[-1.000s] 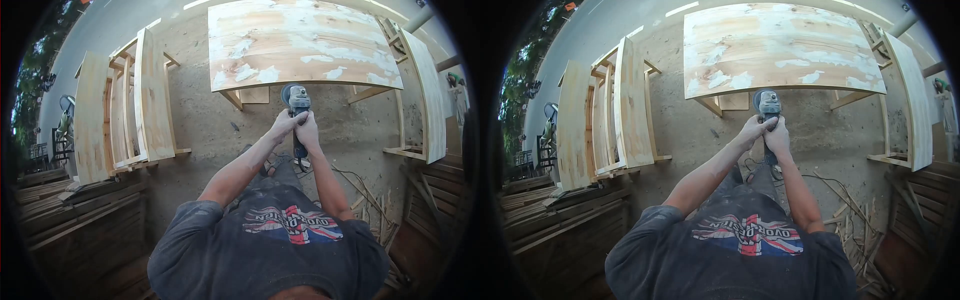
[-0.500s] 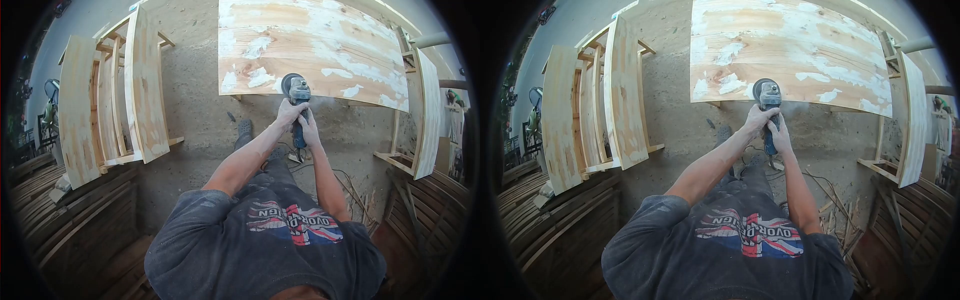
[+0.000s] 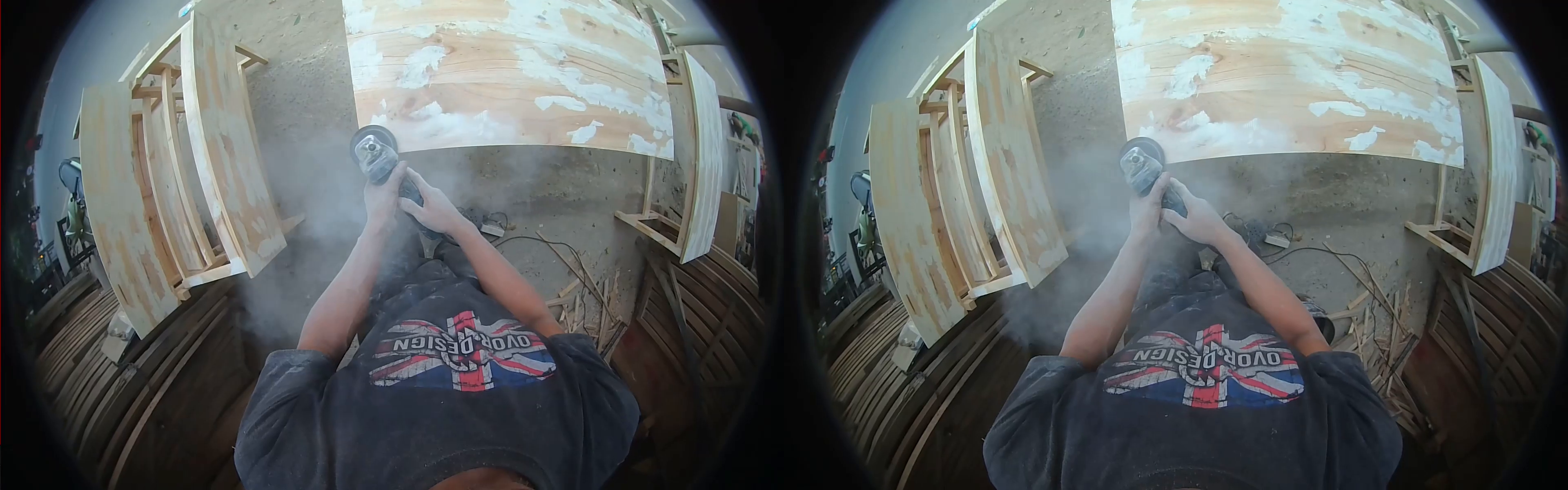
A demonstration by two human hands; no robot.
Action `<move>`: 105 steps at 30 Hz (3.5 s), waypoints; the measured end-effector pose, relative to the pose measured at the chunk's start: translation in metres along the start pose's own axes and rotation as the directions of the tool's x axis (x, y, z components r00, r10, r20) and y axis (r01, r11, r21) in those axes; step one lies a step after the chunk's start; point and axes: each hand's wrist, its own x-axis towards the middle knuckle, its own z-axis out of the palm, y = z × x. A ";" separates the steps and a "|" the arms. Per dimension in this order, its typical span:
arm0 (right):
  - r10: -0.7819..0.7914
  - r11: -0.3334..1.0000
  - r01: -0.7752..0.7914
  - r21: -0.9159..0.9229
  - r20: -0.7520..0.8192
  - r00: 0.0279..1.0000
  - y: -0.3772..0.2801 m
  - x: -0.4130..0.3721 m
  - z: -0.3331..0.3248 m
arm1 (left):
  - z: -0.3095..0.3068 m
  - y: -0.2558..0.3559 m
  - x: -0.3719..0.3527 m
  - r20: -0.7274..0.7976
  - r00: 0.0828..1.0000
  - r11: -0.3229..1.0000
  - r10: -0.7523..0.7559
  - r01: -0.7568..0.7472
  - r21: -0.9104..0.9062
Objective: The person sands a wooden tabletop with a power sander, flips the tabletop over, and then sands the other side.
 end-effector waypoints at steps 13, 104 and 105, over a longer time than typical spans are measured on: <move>0.114 0.993 -0.115 0.001 -0.075 0.991 0.037 -0.054 -0.116 | 0.135 -0.027 -0.032 0.063 0.998 0.997 -0.016 0.011 0.073; 0.104 0.985 -0.097 0.140 -0.046 0.993 0.073 0.004 -0.145 | 0.163 0.008 0.017 0.160 0.984 0.964 0.083 -0.120 0.237; 0.102 0.986 -0.096 0.134 -0.039 0.994 0.049 0.015 -0.132 | 0.138 0.018 0.018 0.129 0.988 0.977 0.085 -0.108 0.183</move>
